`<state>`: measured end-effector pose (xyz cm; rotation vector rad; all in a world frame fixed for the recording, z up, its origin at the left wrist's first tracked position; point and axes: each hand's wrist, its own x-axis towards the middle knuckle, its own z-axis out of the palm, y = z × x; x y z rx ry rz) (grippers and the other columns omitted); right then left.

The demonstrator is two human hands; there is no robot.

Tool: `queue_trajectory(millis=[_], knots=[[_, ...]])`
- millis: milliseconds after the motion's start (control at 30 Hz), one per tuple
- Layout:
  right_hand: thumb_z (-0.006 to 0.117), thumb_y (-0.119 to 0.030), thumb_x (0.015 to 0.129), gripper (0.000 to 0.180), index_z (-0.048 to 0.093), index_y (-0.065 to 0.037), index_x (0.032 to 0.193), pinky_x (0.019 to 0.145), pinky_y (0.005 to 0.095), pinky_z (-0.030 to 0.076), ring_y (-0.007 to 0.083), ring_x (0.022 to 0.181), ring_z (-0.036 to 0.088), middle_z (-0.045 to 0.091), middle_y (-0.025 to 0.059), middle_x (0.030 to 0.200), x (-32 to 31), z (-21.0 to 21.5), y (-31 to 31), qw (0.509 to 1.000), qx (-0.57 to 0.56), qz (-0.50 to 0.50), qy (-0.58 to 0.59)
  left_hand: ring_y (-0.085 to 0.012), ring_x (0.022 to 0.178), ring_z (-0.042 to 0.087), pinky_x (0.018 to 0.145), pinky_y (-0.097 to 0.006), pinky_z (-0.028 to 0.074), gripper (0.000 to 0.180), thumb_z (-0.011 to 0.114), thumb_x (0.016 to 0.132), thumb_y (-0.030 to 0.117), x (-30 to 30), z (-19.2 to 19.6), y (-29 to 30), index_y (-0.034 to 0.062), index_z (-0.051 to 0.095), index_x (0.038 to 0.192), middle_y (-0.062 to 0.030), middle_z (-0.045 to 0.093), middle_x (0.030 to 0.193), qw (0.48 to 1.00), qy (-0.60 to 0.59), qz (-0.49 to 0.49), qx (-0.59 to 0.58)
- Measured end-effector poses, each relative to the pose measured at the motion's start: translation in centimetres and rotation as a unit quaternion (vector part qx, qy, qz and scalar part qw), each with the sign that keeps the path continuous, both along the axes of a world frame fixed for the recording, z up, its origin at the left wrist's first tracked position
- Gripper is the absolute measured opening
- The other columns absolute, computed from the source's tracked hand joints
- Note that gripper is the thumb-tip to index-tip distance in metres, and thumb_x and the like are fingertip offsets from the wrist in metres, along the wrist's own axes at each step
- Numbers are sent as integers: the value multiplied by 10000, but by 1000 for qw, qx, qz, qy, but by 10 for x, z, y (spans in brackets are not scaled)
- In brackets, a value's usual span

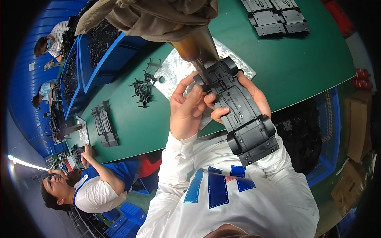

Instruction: Assemble a toy car by attaching plastic wheels to the chassis and using a pneumatic screwdriver to secure components.

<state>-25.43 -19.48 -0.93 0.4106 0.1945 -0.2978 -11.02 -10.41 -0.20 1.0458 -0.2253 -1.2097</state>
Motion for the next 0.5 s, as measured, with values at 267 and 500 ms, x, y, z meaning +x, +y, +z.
queue_trajectory(millis=[267, 500], knots=[[467, -376, 1016, 392, 558, -65, 1238, 680, 334, 451, 207, 860, 588, 631, 150, 1118, 0, -4, 0, 1000, -1, 0, -6, -29, 563, 444, 498, -166, 298, 412, 638, 939, 129, 1, -1, 0, 12, 498, 1308, -55, 657, 824, 1000, -6, -9, 3], [483, -414, 1001, 487, 485, -74, 1350, 657, 341, 441, 301, 1003, 500, 521, 216, 1225, 1, -6, 0, 999, 35, -8, -10, -29, 558, 409, 506, -172, 297, 405, 630, 940, 123, 0, 1, -2, 11, 496, 1305, -24, 624, 779, 1000, -3, -1, 10]])
